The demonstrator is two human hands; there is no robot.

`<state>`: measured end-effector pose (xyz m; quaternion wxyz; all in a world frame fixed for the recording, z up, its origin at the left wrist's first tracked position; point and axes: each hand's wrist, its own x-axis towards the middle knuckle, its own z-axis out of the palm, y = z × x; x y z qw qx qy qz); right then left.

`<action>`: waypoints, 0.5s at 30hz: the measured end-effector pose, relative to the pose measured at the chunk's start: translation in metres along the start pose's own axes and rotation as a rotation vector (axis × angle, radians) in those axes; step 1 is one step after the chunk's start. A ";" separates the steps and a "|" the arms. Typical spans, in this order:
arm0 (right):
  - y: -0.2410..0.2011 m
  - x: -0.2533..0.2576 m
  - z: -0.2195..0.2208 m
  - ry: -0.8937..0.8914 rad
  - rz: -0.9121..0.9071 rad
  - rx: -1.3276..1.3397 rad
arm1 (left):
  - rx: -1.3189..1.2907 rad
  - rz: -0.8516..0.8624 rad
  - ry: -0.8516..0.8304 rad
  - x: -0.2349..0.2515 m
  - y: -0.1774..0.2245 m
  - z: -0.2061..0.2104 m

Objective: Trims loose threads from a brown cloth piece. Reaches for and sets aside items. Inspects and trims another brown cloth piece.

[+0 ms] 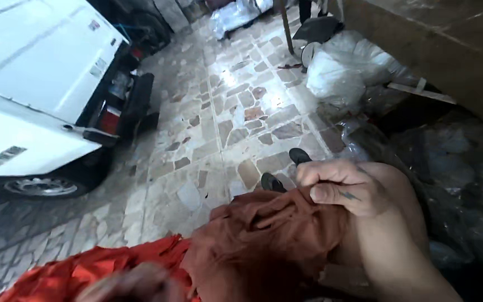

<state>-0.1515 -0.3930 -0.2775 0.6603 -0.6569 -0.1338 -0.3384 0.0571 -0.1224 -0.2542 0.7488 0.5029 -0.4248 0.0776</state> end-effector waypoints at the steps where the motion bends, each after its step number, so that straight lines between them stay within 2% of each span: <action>1: 0.007 0.002 0.003 -0.024 0.015 0.015 | 0.080 -0.029 -0.204 0.001 -0.005 0.027; 3: 0.017 0.004 0.008 -0.037 0.026 0.034 | 0.153 -0.092 -0.608 0.004 -0.030 0.076; 5: 0.018 -0.003 0.006 -0.002 0.036 0.000 | -0.032 -0.192 -0.961 0.008 -0.067 0.103; 6: 0.016 -0.009 0.002 0.026 0.050 -0.049 | -0.090 -0.225 -1.048 0.009 -0.081 0.109; 8: 0.013 -0.022 -0.008 0.111 0.093 -0.216 | -0.049 -0.198 -1.050 0.019 -0.091 0.114; 11: 0.015 -0.029 -0.011 0.377 0.155 -0.605 | 0.255 0.113 -0.938 0.045 -0.075 0.126; 13: 0.017 -0.020 -0.002 0.559 0.080 -0.815 | 0.432 0.317 -0.907 0.063 -0.055 0.137; 15: 0.016 -0.010 0.017 0.701 -0.079 -0.873 | 0.572 0.456 -0.891 0.079 -0.033 0.144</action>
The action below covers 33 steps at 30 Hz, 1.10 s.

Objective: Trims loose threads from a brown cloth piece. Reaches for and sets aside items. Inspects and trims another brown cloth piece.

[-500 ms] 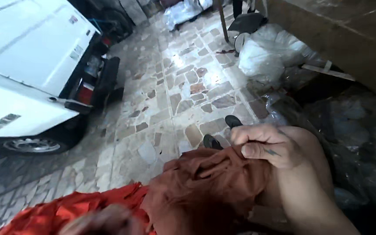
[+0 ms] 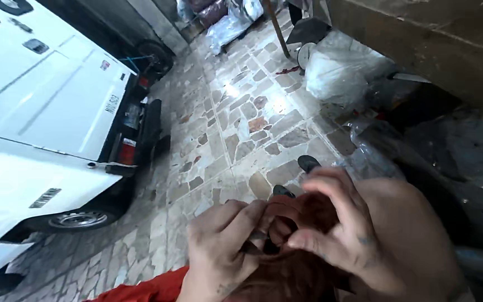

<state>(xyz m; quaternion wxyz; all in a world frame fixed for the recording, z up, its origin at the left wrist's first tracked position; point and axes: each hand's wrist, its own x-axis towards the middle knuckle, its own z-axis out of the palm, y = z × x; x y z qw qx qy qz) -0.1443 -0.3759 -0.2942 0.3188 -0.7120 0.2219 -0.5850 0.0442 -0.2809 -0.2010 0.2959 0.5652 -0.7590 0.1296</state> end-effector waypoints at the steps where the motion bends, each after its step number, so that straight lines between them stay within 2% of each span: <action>1: -0.009 -0.002 0.006 0.094 -0.045 0.019 | 0.075 0.014 -0.003 0.009 0.004 -0.011; 3: -0.022 -0.002 0.017 0.198 -0.084 0.103 | 0.177 0.018 -0.005 0.028 0.011 -0.032; 4: -0.028 0.002 0.021 0.167 -0.047 0.155 | 0.203 0.013 -0.011 0.037 0.014 -0.043; 9: -0.040 0.063 0.060 -0.214 0.281 0.147 | 0.305 -0.018 -0.130 0.093 0.015 -0.086; 10: -0.039 0.079 0.063 -0.231 0.272 0.176 | 0.366 -0.018 -0.156 0.105 0.011 -0.098; 12: -0.034 0.110 0.059 -0.190 0.126 0.125 | 0.468 -0.049 -0.249 0.125 0.005 -0.135; 14: -0.034 0.141 0.045 -0.130 -0.010 0.032 | 0.495 -0.193 -0.409 0.135 0.017 -0.177; 15: -0.039 0.154 0.037 -0.090 -0.067 -0.011 | 0.531 -0.249 -0.427 0.134 0.024 -0.193; 17: -0.058 0.172 0.024 0.019 -0.193 -0.067 | 0.733 -0.148 -0.269 0.116 0.024 -0.214; 19: -0.084 0.175 0.019 0.084 -0.310 -0.052 | 0.840 -0.188 0.012 0.092 0.034 -0.221; 21: -0.108 0.165 0.019 0.070 -0.408 -0.015 | 0.832 -0.232 0.271 0.068 0.040 -0.227; 23: -0.122 0.143 0.022 0.047 -0.481 0.004 | 0.760 -0.195 0.472 0.048 0.045 -0.232; 26: -0.131 0.103 0.015 0.113 -0.559 0.101 | 0.594 -0.067 0.575 0.015 0.063 -0.226; 28: -0.130 0.070 0.006 0.172 -0.579 0.182 | 0.466 0.021 0.507 -0.015 0.076 -0.223; 30: -0.130 0.037 -0.001 0.166 -0.587 0.257 | 0.325 0.047 0.366 -0.043 0.091 -0.222; 33: -0.129 -0.014 -0.006 -0.002 -0.486 0.397 | 0.026 -0.033 0.100 -0.086 0.116 -0.218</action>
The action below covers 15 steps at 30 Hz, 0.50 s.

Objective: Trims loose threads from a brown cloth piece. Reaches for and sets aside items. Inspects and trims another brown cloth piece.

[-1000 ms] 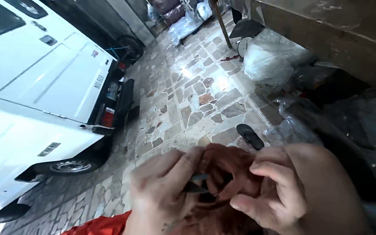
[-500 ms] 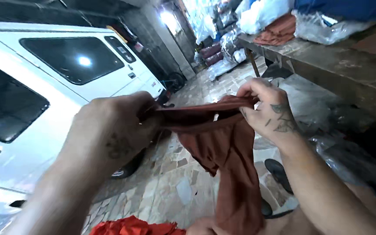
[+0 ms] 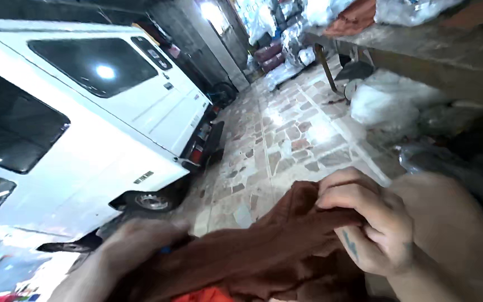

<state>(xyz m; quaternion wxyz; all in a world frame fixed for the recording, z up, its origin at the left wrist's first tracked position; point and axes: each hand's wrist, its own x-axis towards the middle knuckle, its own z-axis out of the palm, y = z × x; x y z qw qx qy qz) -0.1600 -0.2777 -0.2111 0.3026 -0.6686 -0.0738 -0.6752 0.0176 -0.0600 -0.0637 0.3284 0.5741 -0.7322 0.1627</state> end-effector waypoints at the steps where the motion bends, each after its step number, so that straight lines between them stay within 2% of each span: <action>1: -0.007 -0.015 -0.002 -0.063 0.057 0.059 | -0.084 -0.055 -0.092 -0.013 0.008 0.003; 3: -0.018 -0.039 -0.010 -0.212 0.158 0.124 | -0.218 -0.165 -0.227 -0.042 0.019 0.012; 5: -0.028 -0.059 -0.022 -0.345 0.213 0.122 | -0.356 -0.305 -0.284 -0.079 0.029 0.021; 8: -0.041 -0.072 -0.043 -0.467 0.217 0.120 | -0.671 -0.427 -0.261 -0.120 0.038 0.042; 11: -0.046 -0.083 -0.051 -0.529 0.204 0.164 | -1.008 -0.426 -0.136 -0.145 0.038 0.083; 13: -0.047 -0.089 -0.058 -0.622 0.224 0.210 | -1.231 -0.366 -0.091 -0.159 0.036 0.112; 15: -0.050 -0.094 -0.070 -0.786 0.266 0.274 | -1.356 -0.277 -0.209 -0.175 0.025 0.134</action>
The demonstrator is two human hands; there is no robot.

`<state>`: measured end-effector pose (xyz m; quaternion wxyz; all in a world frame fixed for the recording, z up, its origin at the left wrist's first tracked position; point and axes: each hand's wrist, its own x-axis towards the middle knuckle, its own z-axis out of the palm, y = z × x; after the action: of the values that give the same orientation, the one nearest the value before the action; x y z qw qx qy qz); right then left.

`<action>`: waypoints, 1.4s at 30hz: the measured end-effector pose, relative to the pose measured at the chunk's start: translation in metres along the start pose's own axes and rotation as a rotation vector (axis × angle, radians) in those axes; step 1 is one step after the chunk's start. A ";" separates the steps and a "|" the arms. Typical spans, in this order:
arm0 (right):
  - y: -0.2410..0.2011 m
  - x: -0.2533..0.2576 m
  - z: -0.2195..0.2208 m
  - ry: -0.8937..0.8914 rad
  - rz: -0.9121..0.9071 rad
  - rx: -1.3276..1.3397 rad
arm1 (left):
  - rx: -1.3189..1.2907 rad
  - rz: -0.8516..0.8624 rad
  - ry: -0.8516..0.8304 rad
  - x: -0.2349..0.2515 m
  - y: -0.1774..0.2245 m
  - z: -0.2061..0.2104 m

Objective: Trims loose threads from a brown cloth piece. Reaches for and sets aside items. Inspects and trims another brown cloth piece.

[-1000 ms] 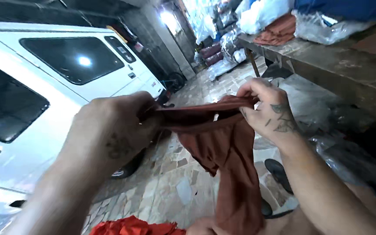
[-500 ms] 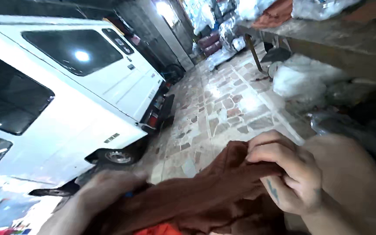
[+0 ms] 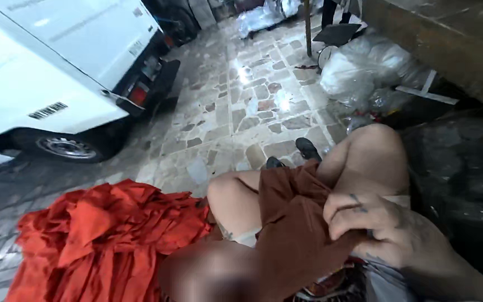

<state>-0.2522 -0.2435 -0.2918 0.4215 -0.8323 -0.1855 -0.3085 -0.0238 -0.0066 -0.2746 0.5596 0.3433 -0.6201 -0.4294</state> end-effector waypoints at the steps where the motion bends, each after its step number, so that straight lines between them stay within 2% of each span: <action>1: -0.002 -0.008 0.000 -0.096 0.038 0.042 | 0.001 -0.040 -0.111 -0.008 -0.012 -0.005; 4: -0.003 -0.033 0.001 -0.268 0.181 0.216 | 0.065 -0.199 -0.202 -0.025 -0.034 -0.016; 6: 0.002 -0.044 0.000 -0.270 0.283 0.231 | 0.174 -0.257 -0.213 -0.022 -0.036 -0.011; 10: 0.020 -0.039 0.006 -0.056 0.412 -0.142 | 0.505 -0.222 -0.285 0.005 -0.041 0.031; 12: 0.035 -0.034 0.017 -0.096 0.464 -0.228 | 0.514 -0.185 -0.325 0.014 -0.048 0.038; 14: 0.043 -0.030 0.026 -0.271 0.516 -0.192 | 0.482 -0.151 -0.239 0.016 -0.050 0.030; 16: 0.046 -0.029 0.029 -0.358 0.465 -0.132 | 0.525 -0.149 -0.041 0.014 -0.049 0.017; 18: 0.049 -0.032 0.027 -0.242 0.379 -0.055 | 0.610 -0.157 0.180 0.017 -0.052 0.008; 20: 0.048 -0.029 0.023 -0.098 0.333 0.009 | 0.677 -0.172 0.271 0.026 -0.060 0.005; 22: 0.045 -0.020 0.017 -0.008 0.305 0.049 | 0.711 -0.196 0.223 0.039 -0.071 0.004; 25: 0.039 -0.004 0.008 0.045 0.298 0.040 | 0.606 -0.155 0.154 0.057 -0.078 -0.004; 30: 0.030 0.006 0.002 0.113 0.325 0.078 | 0.295 -0.015 0.270 0.066 -0.055 -0.016; 33: 0.031 0.006 0.008 0.125 0.317 0.137 | 0.265 0.052 0.296 0.067 -0.048 -0.021; 35: 0.032 0.005 0.015 0.136 0.291 0.192 | 0.449 0.016 0.418 0.065 -0.043 -0.017; 37: 0.028 0.004 0.024 0.187 0.289 0.250 | 0.884 -0.143 0.522 0.059 -0.034 -0.006; 38: 0.026 0.005 0.028 0.222 0.299 0.284 | 0.998 -0.199 0.519 0.056 -0.026 0.002; 40: 0.020 0.004 0.032 0.268 0.311 0.358 | 1.003 -0.178 0.468 0.048 -0.010 0.023; 42: 0.013 0.004 0.035 0.283 0.306 0.424 | 0.873 -0.124 0.393 0.041 -0.002 0.046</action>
<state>-0.2293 -0.2225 -0.3125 0.6494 -0.6926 -0.0576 -0.3087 -0.0748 -0.0380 -0.2600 0.4431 0.6572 -0.6033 -0.0883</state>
